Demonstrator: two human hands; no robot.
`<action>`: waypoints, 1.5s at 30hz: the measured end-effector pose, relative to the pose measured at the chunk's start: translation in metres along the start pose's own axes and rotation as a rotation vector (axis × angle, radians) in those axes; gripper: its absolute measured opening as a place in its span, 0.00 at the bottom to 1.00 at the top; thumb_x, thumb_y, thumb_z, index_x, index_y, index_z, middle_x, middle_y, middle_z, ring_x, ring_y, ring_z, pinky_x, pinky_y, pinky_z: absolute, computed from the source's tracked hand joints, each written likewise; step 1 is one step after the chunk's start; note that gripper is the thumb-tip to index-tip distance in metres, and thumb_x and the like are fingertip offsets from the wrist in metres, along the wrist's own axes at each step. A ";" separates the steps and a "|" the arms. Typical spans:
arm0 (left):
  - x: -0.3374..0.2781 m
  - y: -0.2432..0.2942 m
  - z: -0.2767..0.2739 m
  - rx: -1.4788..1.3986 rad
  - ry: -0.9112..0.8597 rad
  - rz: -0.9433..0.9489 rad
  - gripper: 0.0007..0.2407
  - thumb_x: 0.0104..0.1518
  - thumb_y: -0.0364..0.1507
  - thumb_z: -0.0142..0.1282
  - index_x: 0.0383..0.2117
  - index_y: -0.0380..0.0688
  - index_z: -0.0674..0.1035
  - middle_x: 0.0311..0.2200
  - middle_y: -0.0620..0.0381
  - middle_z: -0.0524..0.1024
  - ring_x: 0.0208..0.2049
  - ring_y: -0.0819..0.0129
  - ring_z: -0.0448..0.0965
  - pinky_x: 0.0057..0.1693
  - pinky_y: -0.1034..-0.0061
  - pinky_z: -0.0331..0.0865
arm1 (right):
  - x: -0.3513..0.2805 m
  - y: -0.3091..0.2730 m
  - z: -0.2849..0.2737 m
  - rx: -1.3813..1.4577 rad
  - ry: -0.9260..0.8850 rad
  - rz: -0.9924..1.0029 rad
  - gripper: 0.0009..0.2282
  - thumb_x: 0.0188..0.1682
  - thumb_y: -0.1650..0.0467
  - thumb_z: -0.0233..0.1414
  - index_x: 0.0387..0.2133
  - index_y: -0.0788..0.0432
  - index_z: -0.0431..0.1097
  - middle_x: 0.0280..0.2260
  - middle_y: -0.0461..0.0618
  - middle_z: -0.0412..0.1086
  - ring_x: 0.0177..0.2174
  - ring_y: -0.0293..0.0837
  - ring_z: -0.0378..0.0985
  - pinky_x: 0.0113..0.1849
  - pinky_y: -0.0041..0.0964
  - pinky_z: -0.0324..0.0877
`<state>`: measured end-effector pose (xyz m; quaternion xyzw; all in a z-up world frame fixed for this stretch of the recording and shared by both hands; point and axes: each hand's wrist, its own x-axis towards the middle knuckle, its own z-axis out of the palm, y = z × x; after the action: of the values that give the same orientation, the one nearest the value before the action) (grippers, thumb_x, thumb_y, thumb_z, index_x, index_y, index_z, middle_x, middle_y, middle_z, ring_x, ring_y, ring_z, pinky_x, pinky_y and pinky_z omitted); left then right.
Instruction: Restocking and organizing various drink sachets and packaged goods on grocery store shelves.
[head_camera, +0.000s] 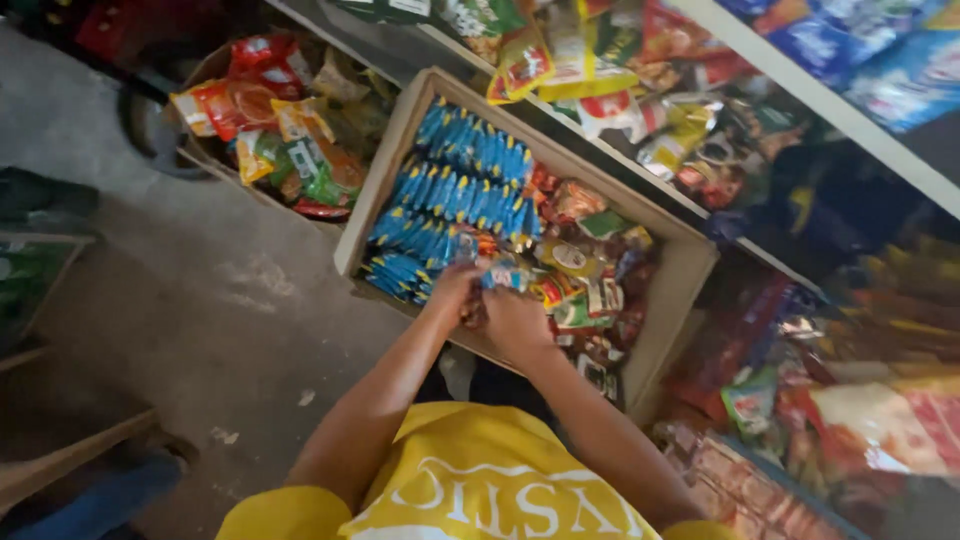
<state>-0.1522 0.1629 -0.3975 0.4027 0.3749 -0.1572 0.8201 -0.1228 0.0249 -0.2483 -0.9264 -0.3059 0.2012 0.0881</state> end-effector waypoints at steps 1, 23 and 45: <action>0.001 0.013 0.014 0.253 0.009 0.181 0.15 0.57 0.28 0.55 0.51 0.43 0.80 0.30 0.49 0.74 0.24 0.60 0.63 0.30 0.65 0.55 | -0.007 0.004 -0.008 -0.022 0.032 -0.053 0.04 0.46 0.71 0.57 0.32 0.59 0.74 0.36 0.60 0.75 0.36 0.59 0.81 0.39 0.55 0.74; -0.229 0.201 0.178 0.762 -0.383 1.256 0.25 0.56 0.29 0.63 0.61 0.36 0.69 0.59 0.46 0.70 0.62 0.58 0.66 0.64 0.62 0.59 | -0.141 -0.021 -0.334 1.413 0.656 -0.344 0.13 0.54 0.74 0.58 0.50 0.66 0.68 0.45 0.49 0.74 0.46 0.38 0.74 0.51 0.32 0.70; -0.248 0.200 0.222 0.608 -0.682 1.264 0.31 0.60 0.34 0.61 0.66 0.37 0.59 0.61 0.41 0.56 0.58 0.50 0.63 0.61 0.63 0.63 | -0.096 0.043 -0.278 1.253 1.140 -0.257 0.23 0.62 0.69 0.50 0.66 0.63 0.51 0.56 0.50 0.64 0.54 0.39 0.66 0.58 0.35 0.63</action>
<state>-0.0976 0.1047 -0.0171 0.6766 -0.2581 0.1288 0.6775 -0.0516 -0.0781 0.0209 -0.6245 -0.1500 -0.1750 0.7462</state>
